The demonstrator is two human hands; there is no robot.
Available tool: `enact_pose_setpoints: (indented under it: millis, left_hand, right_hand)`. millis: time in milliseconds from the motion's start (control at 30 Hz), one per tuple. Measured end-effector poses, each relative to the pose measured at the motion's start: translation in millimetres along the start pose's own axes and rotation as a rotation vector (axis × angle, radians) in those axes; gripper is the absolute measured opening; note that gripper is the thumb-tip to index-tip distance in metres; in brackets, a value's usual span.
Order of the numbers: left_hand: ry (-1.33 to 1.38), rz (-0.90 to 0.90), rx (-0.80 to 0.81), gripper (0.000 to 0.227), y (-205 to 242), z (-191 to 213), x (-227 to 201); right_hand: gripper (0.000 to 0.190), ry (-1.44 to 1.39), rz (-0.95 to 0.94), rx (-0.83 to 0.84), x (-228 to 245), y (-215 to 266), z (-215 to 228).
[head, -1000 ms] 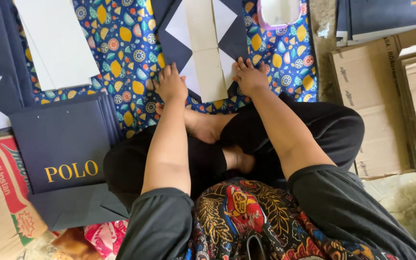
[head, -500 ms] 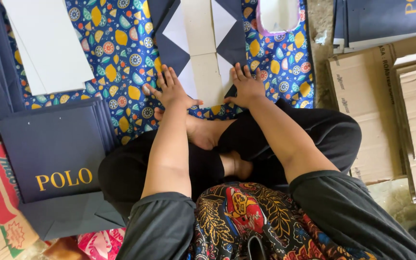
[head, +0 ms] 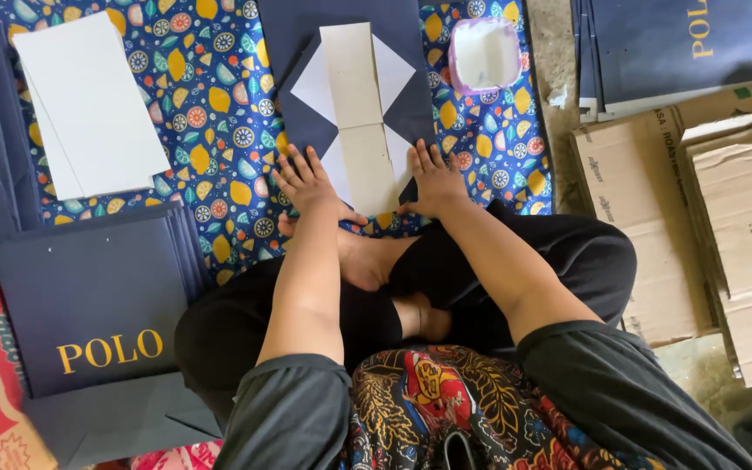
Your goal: Assembling paper bags by applying glue to paper components and folding them into shape.
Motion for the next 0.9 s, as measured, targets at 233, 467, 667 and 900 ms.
enact_pose_setpoints:
  millis: [233,467,667,900]
  left_hand:
    - [0.003,-0.005,-0.024,0.177,15,8,4]
    - [0.376,-0.019,-0.279,0.081,1,29,14]
    - [0.417,-0.139,-0.823,0.034,-107,28,30]
    - [0.449,-0.455,-0.812,0.069,-143,118,-2]
  right_hand:
    - [0.133,-0.03,0.033,-0.015,-1,-4,-4]
    - [0.097,-0.007,0.022,-0.135,-9,-3,26]
    - [0.033,-0.293,0.029,-0.672,-75,-125,21]
    - [0.057,-0.54,-0.068,-0.801,-94,-205,77]
Point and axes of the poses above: each hand's wrist, its own y-axis away from the middle knuckle, its own z-axis out of the back of the hand, x = y × z, the point moved 8 cm from there along -y, towards the middle knuckle, and after that the axes turned 3 degrees about y, right-handed, at the moved point
